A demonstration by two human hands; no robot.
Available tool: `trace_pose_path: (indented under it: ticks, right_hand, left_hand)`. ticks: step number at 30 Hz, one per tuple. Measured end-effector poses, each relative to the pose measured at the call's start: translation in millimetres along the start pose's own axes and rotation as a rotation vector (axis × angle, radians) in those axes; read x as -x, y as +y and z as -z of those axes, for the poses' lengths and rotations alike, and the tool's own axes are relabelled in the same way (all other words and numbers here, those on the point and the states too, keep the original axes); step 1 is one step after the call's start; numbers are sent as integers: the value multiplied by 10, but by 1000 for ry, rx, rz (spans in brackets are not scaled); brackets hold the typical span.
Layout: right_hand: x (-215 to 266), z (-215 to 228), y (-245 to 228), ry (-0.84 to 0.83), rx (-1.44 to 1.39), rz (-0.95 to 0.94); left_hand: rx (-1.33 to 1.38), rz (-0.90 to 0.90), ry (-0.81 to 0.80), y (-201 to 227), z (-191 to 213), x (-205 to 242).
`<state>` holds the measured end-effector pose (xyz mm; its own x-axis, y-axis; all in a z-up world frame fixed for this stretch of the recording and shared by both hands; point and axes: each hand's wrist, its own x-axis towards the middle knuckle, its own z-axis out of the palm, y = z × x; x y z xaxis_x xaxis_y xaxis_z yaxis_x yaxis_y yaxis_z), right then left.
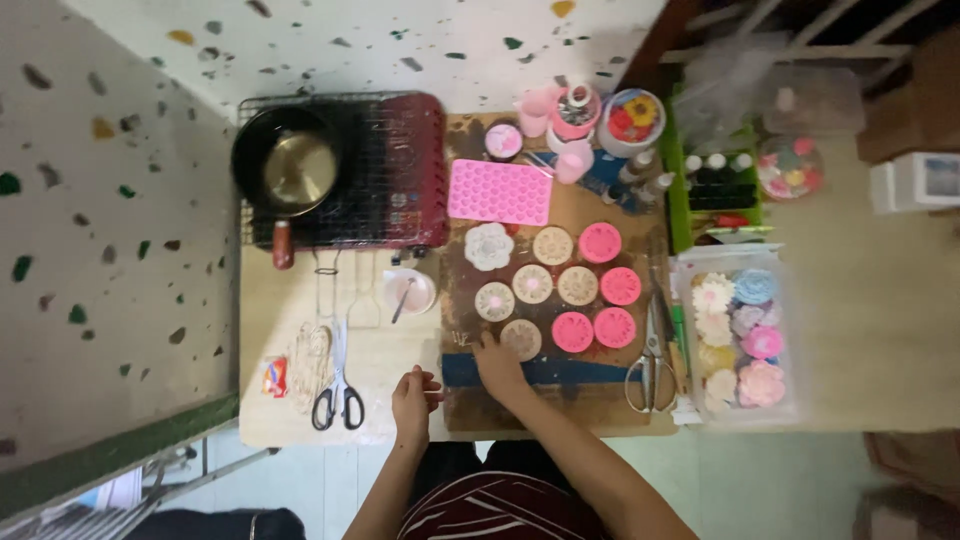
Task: Melting wax on a portable stove and preparing silicone molds with wicks for candle production.
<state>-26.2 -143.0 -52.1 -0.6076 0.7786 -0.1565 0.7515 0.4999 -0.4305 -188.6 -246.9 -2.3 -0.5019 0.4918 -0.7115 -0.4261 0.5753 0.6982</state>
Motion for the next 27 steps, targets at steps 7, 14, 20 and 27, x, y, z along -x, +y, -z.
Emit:
trace_pose_path:
  ticks: [7, 14, 20, 27]
  right_hand:
    - [584, 342, 207, 184, -511, -228]
    - [1722, 231, 1263, 408, -557, -723]
    - [2705, 56, 1869, 658, -592, -958]
    - [2898, 394, 1831, 573, -709, -1198]
  left_hand:
    - [-655, -786, -261, 420, -1401, 159]
    - [-998, -1588, -453, 399, -3543, -257]
    - [-1660, -1596, -473, 352, -3968, -172]
    - [-1244, -1501, -719, 223, -3785, -45]
